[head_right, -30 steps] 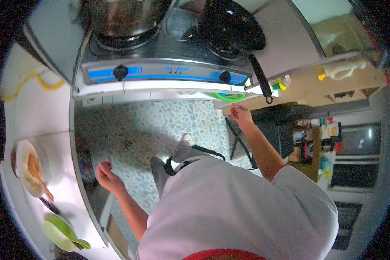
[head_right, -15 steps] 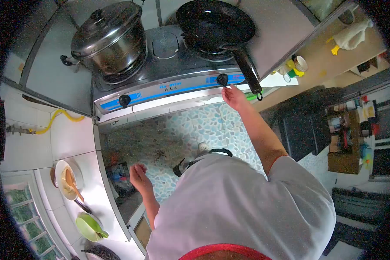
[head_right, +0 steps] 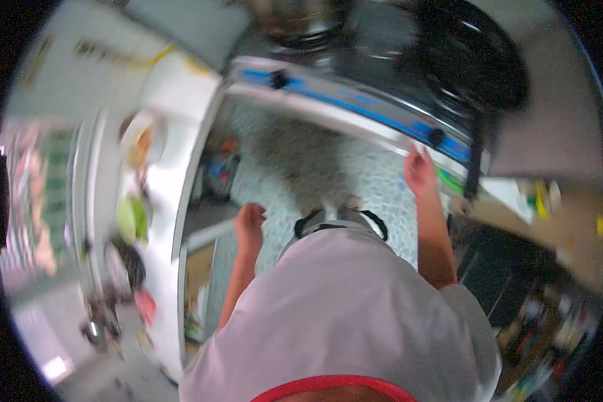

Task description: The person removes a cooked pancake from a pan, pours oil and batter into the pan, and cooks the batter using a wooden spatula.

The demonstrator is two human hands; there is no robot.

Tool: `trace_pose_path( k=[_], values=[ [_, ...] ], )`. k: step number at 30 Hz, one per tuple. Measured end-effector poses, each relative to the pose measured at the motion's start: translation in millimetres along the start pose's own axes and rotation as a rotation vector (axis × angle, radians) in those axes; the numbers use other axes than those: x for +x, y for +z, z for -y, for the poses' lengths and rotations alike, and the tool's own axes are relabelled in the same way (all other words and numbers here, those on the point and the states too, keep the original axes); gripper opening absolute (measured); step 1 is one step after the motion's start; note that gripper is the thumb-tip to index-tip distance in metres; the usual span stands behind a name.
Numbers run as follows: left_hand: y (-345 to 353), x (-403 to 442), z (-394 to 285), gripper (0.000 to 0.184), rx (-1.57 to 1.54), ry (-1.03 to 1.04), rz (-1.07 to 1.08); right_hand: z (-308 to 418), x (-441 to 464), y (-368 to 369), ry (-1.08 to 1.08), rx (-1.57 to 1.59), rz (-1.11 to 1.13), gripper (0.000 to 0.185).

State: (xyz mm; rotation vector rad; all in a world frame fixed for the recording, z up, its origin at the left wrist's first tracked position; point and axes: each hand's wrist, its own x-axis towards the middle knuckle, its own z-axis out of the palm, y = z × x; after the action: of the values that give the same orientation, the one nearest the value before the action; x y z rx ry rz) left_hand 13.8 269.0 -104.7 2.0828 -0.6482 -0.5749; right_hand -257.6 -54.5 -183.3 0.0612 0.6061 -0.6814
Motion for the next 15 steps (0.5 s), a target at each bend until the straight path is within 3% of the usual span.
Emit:
trace_pose_path(
  k=[3,8,12,15],
  values=[
    [-5,-26,4,0.014,-0.035,-0.081,-0.127,-24,16,-7,0.115,-0.103,0.067,0.021],
    [-11,-46,5,0.027,0.073,-0.136,-0.146,-50,40,-18,0.159,-0.241,-0.142,0.015],
    [-2,-49,16,0.029,0.196,-0.078,-0.119,-40,33,-58,-0.03,-0.349,-0.338,0.013],
    [8,-27,12,0.023,0.223,0.041,-0.034,0,13,-119,-0.275,-0.233,-0.448,0.009]
  ],
)
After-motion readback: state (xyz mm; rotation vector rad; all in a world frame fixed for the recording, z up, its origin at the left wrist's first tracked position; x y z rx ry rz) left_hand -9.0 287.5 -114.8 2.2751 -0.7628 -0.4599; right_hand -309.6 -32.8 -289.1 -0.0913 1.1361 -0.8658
